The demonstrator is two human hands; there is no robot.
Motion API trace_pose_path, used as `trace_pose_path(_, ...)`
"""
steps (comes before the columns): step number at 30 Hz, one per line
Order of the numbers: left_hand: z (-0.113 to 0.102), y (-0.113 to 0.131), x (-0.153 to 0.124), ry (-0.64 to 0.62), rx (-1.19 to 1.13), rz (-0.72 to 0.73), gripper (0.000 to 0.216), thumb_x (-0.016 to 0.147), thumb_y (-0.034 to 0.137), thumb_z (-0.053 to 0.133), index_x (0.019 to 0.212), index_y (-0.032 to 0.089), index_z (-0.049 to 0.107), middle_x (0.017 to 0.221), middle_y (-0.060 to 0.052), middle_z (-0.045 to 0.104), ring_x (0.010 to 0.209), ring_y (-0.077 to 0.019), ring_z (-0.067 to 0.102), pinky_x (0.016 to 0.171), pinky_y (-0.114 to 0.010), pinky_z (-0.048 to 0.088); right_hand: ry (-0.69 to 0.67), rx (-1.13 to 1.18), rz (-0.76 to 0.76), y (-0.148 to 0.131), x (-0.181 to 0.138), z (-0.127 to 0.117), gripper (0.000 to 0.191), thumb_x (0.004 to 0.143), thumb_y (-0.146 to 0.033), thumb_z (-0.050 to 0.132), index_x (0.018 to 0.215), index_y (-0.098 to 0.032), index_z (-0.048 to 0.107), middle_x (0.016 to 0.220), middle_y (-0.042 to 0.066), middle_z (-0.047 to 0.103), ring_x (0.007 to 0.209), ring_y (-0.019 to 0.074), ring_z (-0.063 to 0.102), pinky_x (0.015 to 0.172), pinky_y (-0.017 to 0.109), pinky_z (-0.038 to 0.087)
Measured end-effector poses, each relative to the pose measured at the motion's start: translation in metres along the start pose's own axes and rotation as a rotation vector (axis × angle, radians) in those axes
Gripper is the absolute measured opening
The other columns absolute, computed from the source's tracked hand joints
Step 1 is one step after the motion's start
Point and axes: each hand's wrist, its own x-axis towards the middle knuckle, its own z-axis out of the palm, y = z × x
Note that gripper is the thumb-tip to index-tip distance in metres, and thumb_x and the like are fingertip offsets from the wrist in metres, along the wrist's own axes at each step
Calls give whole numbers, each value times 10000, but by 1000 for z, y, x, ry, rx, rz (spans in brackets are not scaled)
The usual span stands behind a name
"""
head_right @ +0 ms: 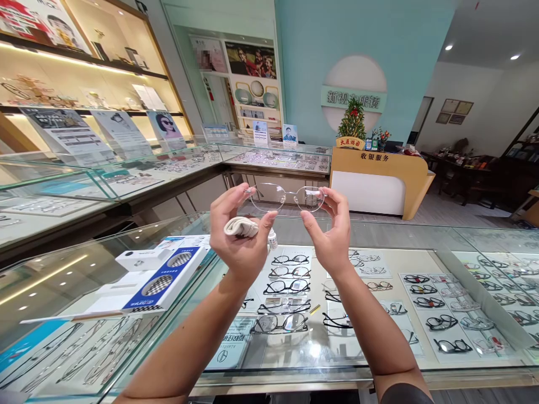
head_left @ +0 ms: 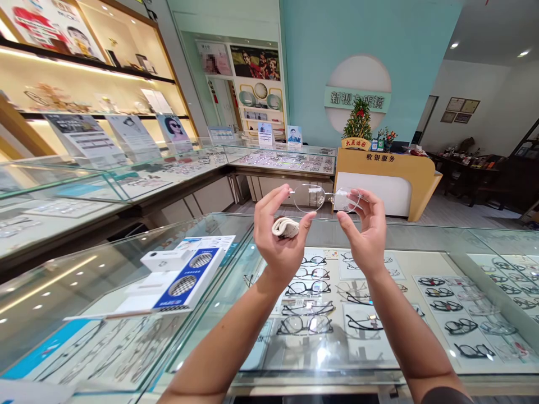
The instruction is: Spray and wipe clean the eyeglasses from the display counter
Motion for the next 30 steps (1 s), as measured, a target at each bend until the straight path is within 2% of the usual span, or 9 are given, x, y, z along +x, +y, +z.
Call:
trace_pose_path(4,3,1,0,-4,-77,-122,532,905,306,867,1387,239,652,1343,-104,701,1211,-254,736,1061,-445,619,49,-48,-88,0,-2,1,472,921,-346,791,1355,-324,608,1368,74,688,1241,245,692,1086,460,584)
trace_pose_path(9,5,2,0,-47,-100,-343,478,895,405,874,1305,240,694,1275,-78,739,1011,-180,747,858,-307,615,131,-215,-241,-1,-4,1,446,932,-334,801,1345,-313,634,1306,73,696,1119,232,713,1021,463,602)
trace_pose_path(13,5,4,0,-58,-54,-386,543,862,502,885,1296,235,695,1280,-78,725,903,-152,711,758,-278,592,137,-334,-332,-2,-3,-1,460,951,-312,784,1376,-312,610,1271,72,696,1089,236,713,972,467,623)
trace_pose_path(16,6,4,1,-40,-76,-428,609,793,535,933,1269,232,706,1156,-54,738,831,-135,676,646,-235,534,126,-440,-480,-2,-2,-2,516,957,-279,774,1427,-330,569,1273,73,698,1140,260,710,964,486,636)
trace_pose_path(19,7,3,1,-14,-90,-420,609,772,538,949,1242,230,715,1095,-39,729,820,-133,666,631,-234,509,126,-516,-615,-2,-1,-2,565,961,-268,771,1470,-330,533,1286,83,699,1198,276,701,979,494,639)
trace_pose_path(22,8,1,0,8,-80,-364,565,813,509,926,1253,233,706,1205,-57,726,849,-135,672,684,-256,527,130,-554,-645,-3,-2,-2,578,975,-283,758,1493,-336,509,1303,85,685,1216,280,692,1027,516,622)
trace_pose_path(25,8,-2,-1,36,-43,-277,545,851,480,901,1286,233,685,1259,-65,718,858,-139,673,752,-288,556,152,-567,-604,-4,-4,-1,553,964,-309,774,1461,-343,535,1328,87,644,1244,289,667,1061,540,599)
trace_pose_path(30,8,-7,-2,81,31,-161,566,852,483,893,1304,227,668,1267,-75,714,843,-147,671,821,-342,590,135,-461,-467,-6,-7,3,484,955,-310,776,1394,-357,578,1295,75,635,1225,284,655,1015,523,605)
